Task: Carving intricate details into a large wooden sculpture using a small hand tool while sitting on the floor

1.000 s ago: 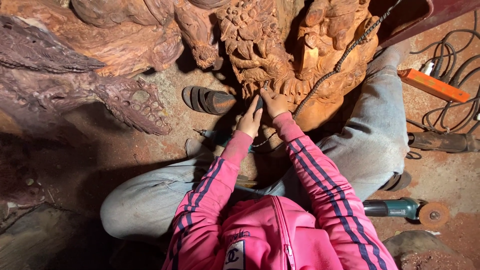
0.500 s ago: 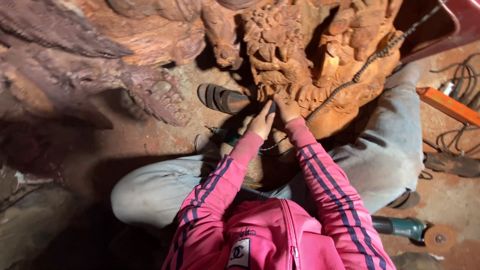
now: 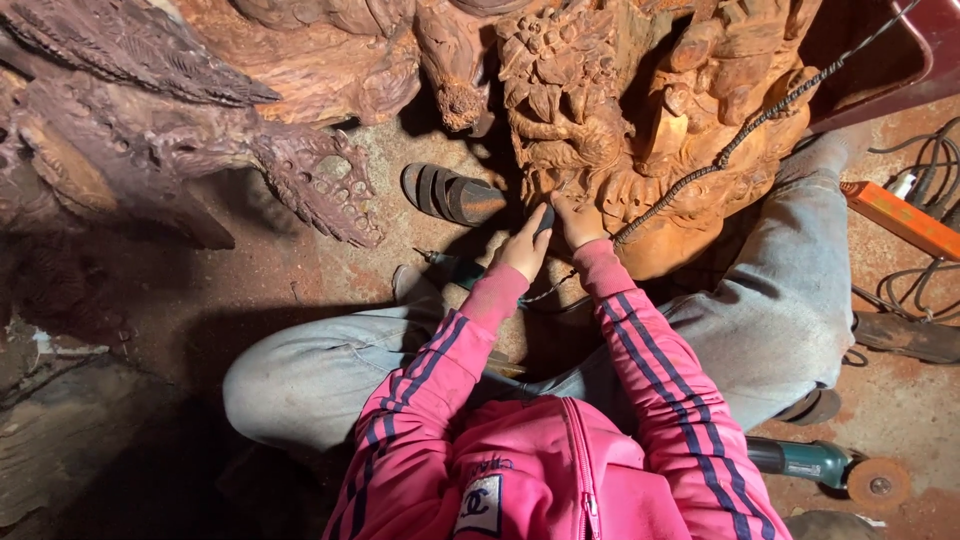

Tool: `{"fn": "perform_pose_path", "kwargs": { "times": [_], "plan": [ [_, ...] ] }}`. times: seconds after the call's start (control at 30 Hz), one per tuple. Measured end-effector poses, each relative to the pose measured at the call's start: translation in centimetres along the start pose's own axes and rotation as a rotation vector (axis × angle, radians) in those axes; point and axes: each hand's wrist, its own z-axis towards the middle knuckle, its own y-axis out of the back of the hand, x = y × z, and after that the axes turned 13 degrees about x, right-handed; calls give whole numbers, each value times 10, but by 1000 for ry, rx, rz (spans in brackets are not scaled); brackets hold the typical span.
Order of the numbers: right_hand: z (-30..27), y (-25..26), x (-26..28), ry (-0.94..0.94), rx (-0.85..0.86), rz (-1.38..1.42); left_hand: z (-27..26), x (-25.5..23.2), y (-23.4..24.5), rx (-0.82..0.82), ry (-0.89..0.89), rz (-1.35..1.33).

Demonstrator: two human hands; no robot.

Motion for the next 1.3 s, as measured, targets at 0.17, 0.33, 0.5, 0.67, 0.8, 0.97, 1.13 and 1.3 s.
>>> {"fn": "perform_pose_path", "kwargs": {
  "times": [0.17,0.33,0.5,0.67,0.8,0.97,1.13,1.3],
  "plan": [
    [1,-5,-4,9,-30,-102,-28,-15,5,-7,66,-45],
    [0,5,0,-66,34,-80,-16,-10,3,-9,11,-37],
    [6,3,-9,-69,45,-85,-24,-10,8,-33,-33,-67],
    [-25,8,34,189,165,42,-6,10,-27,-218,-173,-222],
    [-29,2,33,494,109,-183,12,24,-47,-402,-342,-310],
    [-39,-19,70,662,379,-230,102,30,-72,-473,-309,-263],
    [-27,0,104,744,506,-248,97,27,-62,-453,-235,-155],
    [-31,61,119,761,536,-222,86,25,-69,-501,-236,-136]
  ]
}}
